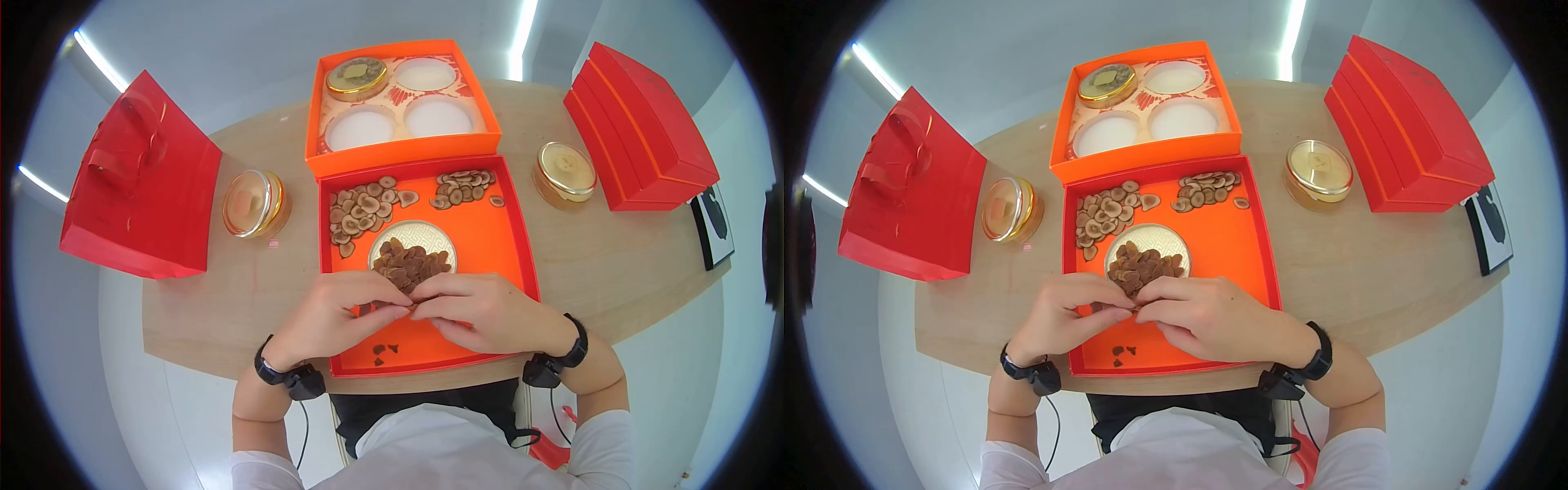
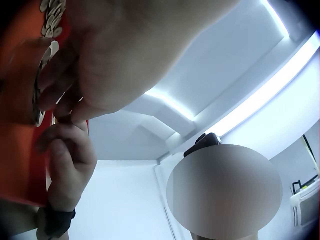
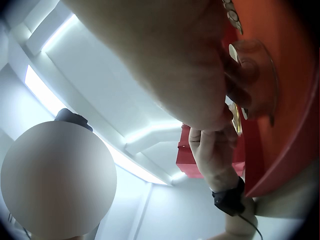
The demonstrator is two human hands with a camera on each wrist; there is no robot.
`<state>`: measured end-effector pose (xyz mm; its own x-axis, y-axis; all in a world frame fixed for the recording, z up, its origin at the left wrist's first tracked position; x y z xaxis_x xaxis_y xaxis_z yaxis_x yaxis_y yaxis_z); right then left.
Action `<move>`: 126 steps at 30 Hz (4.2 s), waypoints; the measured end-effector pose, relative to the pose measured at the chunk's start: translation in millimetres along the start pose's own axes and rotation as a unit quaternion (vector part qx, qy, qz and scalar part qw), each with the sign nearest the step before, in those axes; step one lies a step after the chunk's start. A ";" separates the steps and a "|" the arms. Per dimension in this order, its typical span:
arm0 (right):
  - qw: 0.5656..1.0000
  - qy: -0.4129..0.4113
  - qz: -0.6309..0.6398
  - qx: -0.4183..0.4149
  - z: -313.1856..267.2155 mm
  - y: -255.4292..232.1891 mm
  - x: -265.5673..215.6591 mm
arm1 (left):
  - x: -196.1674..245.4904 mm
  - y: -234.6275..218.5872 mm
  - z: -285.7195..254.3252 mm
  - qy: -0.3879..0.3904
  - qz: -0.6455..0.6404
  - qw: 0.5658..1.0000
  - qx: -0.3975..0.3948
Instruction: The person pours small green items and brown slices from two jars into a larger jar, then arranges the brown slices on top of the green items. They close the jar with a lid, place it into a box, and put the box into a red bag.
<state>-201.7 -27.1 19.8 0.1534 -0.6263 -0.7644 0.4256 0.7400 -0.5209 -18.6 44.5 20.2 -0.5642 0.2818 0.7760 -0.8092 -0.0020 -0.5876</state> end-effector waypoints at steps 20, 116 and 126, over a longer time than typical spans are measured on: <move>0.993 0.042 -0.069 0.081 -3.0 -8.2 14.0 | -11.6 18.8 -12.0 -0.029 0.331 0.927 -0.175; 0.952 0.199 -0.233 -0.002 -11.4 -7.4 26.1 | -8.2 33.6 -19.2 -0.041 0.192 0.926 -0.324; 0.950 0.209 -0.230 -0.005 -11.6 -7.4 27.7 | -18.7 40.8 -23.9 -0.028 0.208 0.918 -0.337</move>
<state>-211.1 -47.1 -1.9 -0.4157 -0.7332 -0.5381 0.3533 0.4150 -0.8384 -37.2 62.1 -23.8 -0.8239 0.3410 0.4526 -0.2484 0.5005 -0.8293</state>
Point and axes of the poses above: each hand's wrist, its own z-axis towards the middle knuckle, its own y-axis out of the palm, x = y × z, the point moved 6 cm from there along z, towards the middle knuckle, and after that the axes turned 8 degrees about z, right-handed, at the moved point
